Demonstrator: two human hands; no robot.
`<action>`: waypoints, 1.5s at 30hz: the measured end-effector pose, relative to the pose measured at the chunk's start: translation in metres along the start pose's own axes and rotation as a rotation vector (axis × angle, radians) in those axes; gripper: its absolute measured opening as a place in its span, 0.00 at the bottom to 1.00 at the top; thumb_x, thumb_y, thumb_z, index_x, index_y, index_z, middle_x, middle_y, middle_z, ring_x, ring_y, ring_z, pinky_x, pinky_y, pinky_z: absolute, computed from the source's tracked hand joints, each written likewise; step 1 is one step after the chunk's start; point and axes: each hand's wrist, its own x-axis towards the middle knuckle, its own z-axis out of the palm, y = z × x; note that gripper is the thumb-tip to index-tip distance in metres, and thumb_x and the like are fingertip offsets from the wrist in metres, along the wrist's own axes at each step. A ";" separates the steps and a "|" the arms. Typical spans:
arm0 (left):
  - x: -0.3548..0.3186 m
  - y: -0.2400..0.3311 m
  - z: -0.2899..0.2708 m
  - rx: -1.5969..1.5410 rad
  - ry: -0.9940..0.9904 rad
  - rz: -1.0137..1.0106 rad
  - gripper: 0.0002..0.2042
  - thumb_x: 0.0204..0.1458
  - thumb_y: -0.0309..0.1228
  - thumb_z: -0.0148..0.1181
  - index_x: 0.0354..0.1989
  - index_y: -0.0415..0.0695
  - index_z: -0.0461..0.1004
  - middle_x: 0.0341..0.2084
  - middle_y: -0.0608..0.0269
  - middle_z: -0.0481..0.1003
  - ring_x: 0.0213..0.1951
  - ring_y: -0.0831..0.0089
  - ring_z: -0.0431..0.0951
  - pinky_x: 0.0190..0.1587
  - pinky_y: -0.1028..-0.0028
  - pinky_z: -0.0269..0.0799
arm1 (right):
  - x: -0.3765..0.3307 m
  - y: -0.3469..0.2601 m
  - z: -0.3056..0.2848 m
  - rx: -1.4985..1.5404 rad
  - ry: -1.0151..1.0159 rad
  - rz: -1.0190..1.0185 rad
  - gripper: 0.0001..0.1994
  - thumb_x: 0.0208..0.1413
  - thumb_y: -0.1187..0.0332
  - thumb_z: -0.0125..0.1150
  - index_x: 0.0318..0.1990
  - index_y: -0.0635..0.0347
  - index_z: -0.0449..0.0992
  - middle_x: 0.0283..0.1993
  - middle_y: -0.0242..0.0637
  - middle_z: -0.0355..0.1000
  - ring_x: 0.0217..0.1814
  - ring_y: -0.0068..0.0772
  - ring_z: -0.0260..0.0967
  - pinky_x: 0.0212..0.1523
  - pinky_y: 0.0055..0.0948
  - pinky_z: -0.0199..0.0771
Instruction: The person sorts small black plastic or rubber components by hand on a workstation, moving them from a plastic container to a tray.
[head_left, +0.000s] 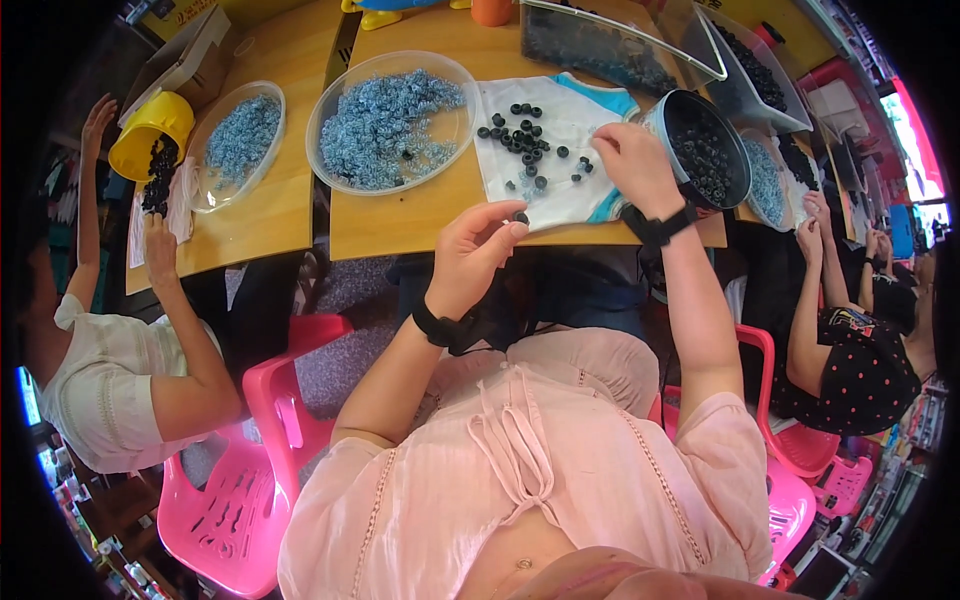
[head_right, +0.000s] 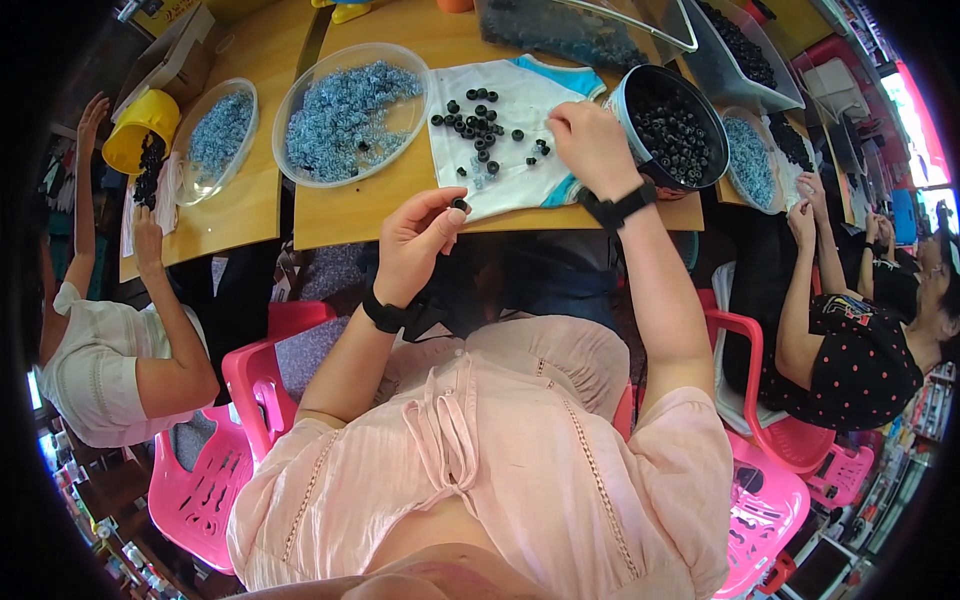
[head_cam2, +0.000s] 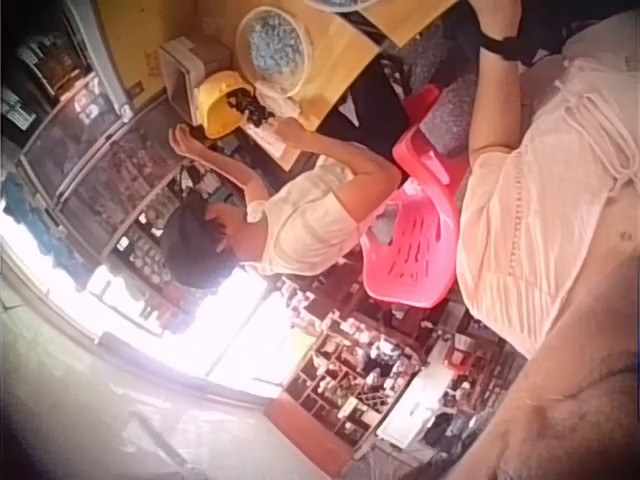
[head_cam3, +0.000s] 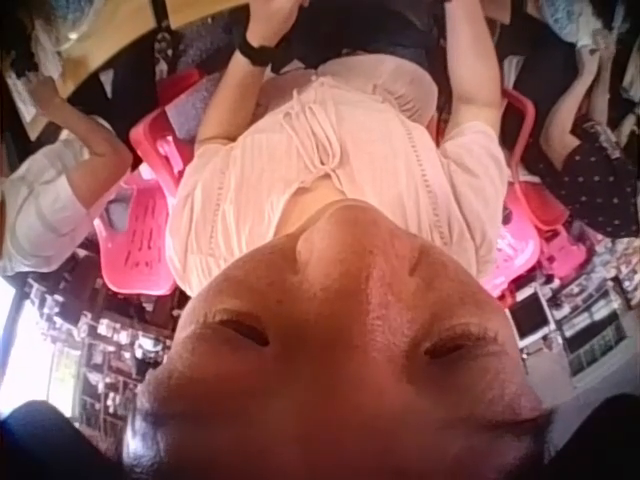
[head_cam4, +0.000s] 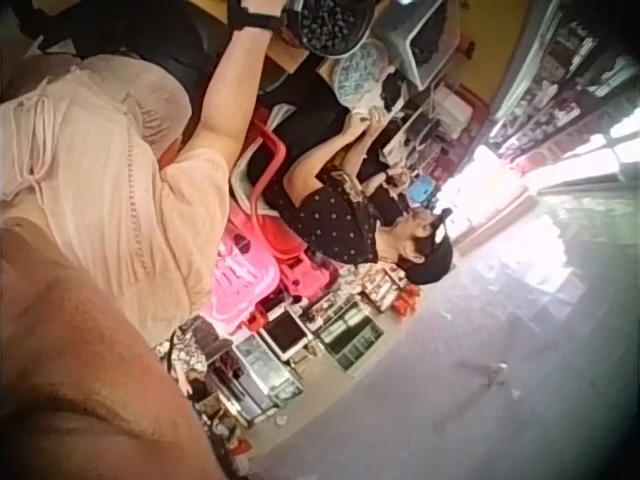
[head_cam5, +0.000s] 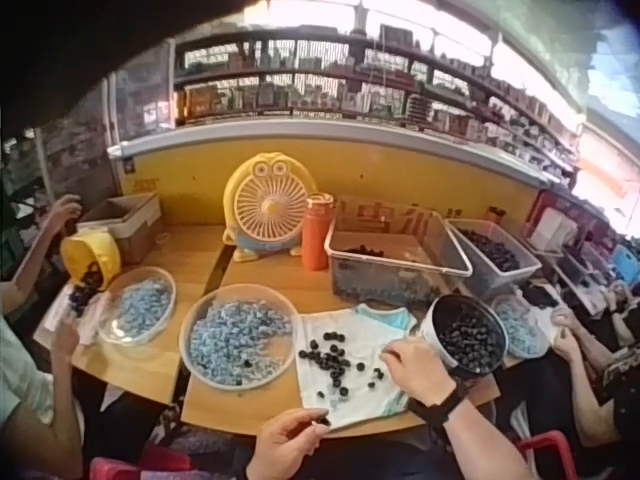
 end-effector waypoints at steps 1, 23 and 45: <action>-0.001 0.001 0.000 -0.029 0.000 -0.022 0.12 0.57 0.28 0.63 0.49 0.41 0.79 0.28 0.72 0.76 0.25 0.87 0.70 0.27 0.84 0.65 | -0.007 -0.020 -0.013 0.334 -0.060 0.077 0.08 0.55 0.69 0.61 0.36 0.65 0.81 0.35 0.47 0.77 0.38 0.45 0.75 0.41 0.36 0.75; -0.003 0.008 0.002 -0.227 -0.203 -0.278 0.12 0.59 0.28 0.62 0.50 0.39 0.78 0.32 0.70 0.77 0.25 0.86 0.70 0.26 0.83 0.67 | -0.073 -0.075 -0.031 0.612 -0.050 -0.438 0.15 0.54 0.82 0.59 0.49 0.62 0.80 0.39 0.42 0.72 0.39 0.40 0.73 0.38 0.30 0.75; 0.002 -0.006 -0.003 0.136 -0.011 -0.008 0.12 0.57 0.29 0.63 0.49 0.40 0.79 0.29 0.71 0.74 0.26 0.86 0.70 0.26 0.83 0.66 | -0.011 -0.075 0.022 0.232 -0.025 -0.407 0.06 0.52 0.73 0.59 0.36 0.58 0.80 0.34 0.37 0.72 0.38 0.42 0.73 0.37 0.34 0.76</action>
